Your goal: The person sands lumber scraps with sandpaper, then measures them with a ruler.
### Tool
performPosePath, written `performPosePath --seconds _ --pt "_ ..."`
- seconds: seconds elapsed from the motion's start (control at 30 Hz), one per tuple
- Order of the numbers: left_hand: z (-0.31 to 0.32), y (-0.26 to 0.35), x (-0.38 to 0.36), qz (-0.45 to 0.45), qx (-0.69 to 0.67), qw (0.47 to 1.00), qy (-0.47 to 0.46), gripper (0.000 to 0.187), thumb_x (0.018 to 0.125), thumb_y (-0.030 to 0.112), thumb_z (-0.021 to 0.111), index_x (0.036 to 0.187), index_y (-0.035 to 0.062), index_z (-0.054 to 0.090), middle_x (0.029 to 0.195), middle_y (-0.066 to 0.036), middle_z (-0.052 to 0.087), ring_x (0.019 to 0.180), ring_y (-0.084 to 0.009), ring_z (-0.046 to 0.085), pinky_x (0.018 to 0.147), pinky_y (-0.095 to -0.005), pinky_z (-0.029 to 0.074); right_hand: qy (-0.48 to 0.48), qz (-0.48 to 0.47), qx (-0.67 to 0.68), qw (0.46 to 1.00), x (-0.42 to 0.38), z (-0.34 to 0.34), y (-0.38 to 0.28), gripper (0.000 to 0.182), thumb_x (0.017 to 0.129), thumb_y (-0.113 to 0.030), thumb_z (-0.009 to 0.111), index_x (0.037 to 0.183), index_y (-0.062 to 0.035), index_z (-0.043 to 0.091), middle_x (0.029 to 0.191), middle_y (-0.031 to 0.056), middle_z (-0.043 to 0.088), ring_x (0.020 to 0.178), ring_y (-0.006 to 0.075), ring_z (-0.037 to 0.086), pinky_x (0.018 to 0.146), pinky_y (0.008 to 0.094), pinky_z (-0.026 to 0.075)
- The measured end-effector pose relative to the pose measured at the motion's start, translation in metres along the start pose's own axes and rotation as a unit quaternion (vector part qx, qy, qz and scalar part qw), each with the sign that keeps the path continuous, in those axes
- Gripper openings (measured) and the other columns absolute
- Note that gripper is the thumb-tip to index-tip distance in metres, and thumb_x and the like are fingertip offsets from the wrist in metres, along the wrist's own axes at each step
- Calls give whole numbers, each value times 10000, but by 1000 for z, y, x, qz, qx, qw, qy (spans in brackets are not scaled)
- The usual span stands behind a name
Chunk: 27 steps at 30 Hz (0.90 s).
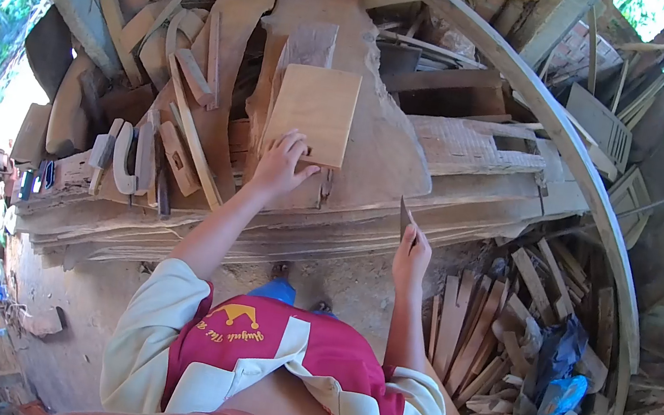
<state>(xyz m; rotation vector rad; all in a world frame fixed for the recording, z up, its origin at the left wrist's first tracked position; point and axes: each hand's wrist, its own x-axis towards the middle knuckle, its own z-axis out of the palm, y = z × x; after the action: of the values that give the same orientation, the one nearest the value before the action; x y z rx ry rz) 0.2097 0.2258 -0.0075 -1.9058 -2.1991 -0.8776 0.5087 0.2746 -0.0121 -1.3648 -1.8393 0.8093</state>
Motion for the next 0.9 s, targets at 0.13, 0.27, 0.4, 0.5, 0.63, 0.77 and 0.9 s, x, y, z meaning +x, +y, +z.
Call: performPosePath --seconds 0.13,0.27,0.4,0.5,0.63,0.77,0.9 --pt "0 5 2 -21 64 998 -9 349 731 311 647 909 40 518 1176 -112 448 1195 -311 339 924 -448 334 -49 -17 10 999 -2 -23 6 355 909 -246 404 1062 34 559 970 226 590 907 323 573 792 328 422" --pt "12 -5 6 11 62 998 -22 326 705 252 654 909 45 507 1185 -116 444 1211 -312 320 919 -475 328 -79 -32 19 996 1 -32 22 347 906 -237 407 1088 19 554 941 226 597 872 319 586 768 316 429" --pt "7 -10 15 56 164 984 52 334 706 162 636 969 49 463 1178 -133 473 1184 -315 377 912 -467 340 -99 -14 -30 995 21 -32 26 332 905 -215 402 1121 -4 539 838 213 603 717 208 563 682 296 427" --pt "-34 -1 33 -18 15 995 94 330 722 170 617 993 31 489 1199 -170 479 1132 -322 434 903 -472 343 -54 -77 7 996 45 -20 28 326 908 -223 404 975 47 574 645 150 517 614 132 397 590 303 393" --pt "-86 -14 38 -236 -193 939 157 254 794 169 581 940 -6 466 967 -172 595 874 -359 572 686 -398 461 -12 -85 38 996 75 4 2 420 915 -274 398 654 55 426 553 88 387 582 132 335 515 323 327" --pt "-74 -80 -4 -285 -221 867 343 194 849 185 527 867 -1 475 710 -140 558 609 -214 548 552 -314 416 -14 -126 66 990 100 43 -16 443 914 -291 400 635 53 415 534 91 378 558 146 324 498 336 304" --pt "-105 -122 -26 -319 -372 696 524 265 900 224 475 725 24 479 629 -19 499 596 -69 463 541 -230 385 -29 -175 60 982 120 76 -43 441 905 -282 415 614 50 412 504 103 379 516 175 318 478 361 274"
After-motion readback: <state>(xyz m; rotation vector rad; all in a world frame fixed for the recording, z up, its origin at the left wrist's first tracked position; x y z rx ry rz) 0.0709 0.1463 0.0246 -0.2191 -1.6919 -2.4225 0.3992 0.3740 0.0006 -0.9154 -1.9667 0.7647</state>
